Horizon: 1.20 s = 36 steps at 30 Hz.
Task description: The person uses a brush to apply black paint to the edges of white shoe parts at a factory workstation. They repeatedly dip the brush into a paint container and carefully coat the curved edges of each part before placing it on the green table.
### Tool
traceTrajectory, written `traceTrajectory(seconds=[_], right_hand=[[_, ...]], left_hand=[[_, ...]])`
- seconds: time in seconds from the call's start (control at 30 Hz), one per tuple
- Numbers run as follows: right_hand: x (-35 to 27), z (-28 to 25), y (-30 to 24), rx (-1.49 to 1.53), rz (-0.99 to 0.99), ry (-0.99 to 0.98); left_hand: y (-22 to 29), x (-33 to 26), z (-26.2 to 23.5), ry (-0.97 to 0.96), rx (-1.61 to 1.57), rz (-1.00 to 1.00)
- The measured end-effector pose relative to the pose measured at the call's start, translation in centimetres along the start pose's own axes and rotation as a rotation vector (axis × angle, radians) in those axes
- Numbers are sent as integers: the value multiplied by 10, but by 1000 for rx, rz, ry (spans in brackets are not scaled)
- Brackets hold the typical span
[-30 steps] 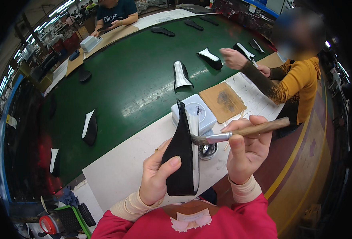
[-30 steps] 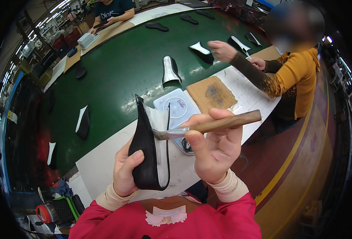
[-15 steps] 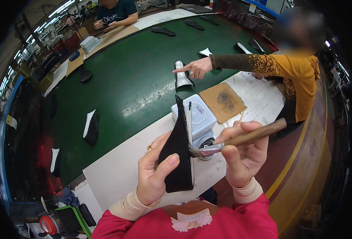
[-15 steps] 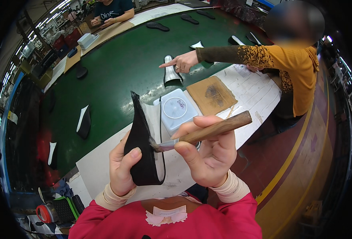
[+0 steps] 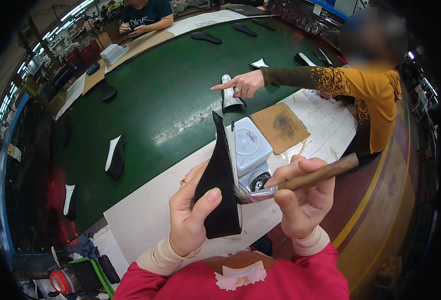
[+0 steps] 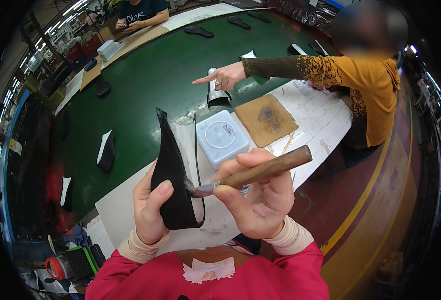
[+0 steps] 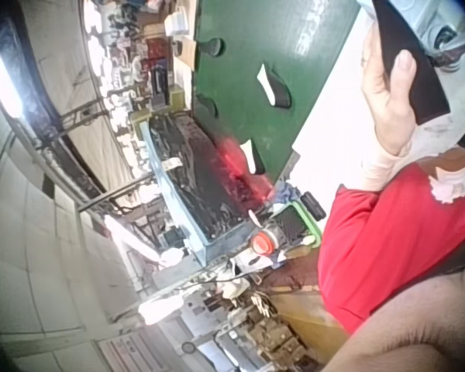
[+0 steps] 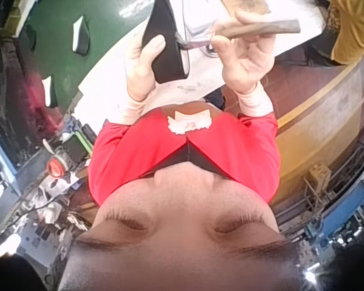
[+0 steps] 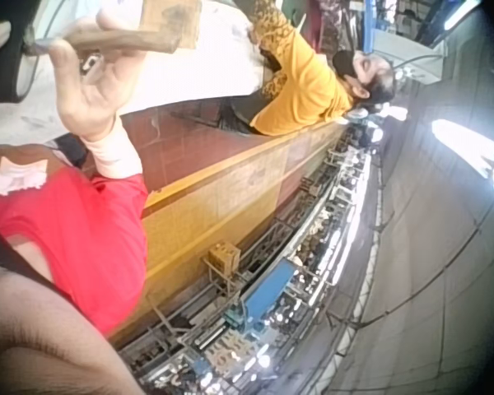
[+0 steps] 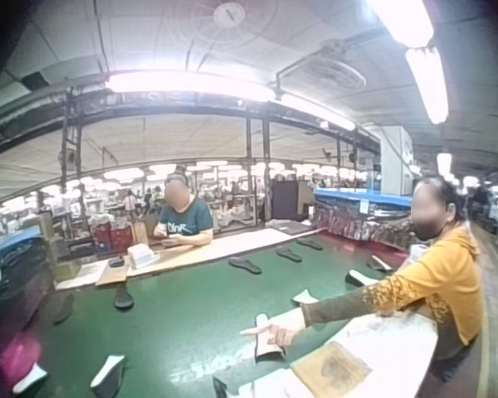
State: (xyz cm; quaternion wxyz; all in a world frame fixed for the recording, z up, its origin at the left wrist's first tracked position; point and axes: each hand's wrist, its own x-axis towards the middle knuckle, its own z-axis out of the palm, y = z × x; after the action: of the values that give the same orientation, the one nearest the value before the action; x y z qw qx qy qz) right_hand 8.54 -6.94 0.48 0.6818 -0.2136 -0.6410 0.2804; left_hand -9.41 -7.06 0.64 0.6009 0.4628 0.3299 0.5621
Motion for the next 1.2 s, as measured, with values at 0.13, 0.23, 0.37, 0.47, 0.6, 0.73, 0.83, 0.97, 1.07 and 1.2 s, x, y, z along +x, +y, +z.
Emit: traceTrajectory(seconds=[0.13, 0.23, 0.37, 0.47, 0.6, 0.73, 0.83, 0.97, 1.07, 1.2], right_hand=[[-1, 0, -2, -56, -20, -11], [-2, 2, -3, -36, -1, 1], [0, 2, -3, -118, -58, -29], [0, 2, -3, -154, -81, -45], [-2, 1, -5, -169, -81, -64], [-4, -2, -5, -147, -70, -72], [-5, -3, -4, -119, -47, -72], [-7, -4, -4, -141, -55, -85], [-7, -4, -5, -168, -77, -106], [-8, -4, -8, -169, -89, -144]], left_hand=[[0, 1, 0, 2, 25, 23], [0, 2, 0, 5, 49, 45], [0, 3, 0, 10, 57, 57], [0, 4, 0, 19, 56, 57], [1, 4, 0, 21, 19, 52], [1, 5, 0, 29, 19, 37], [1, 5, 0, 38, -7, 1], [1, 6, -1, 39, 8, 11], [1, 6, -1, 53, 31, 18], [1, 7, -3, 79, 71, 47]])
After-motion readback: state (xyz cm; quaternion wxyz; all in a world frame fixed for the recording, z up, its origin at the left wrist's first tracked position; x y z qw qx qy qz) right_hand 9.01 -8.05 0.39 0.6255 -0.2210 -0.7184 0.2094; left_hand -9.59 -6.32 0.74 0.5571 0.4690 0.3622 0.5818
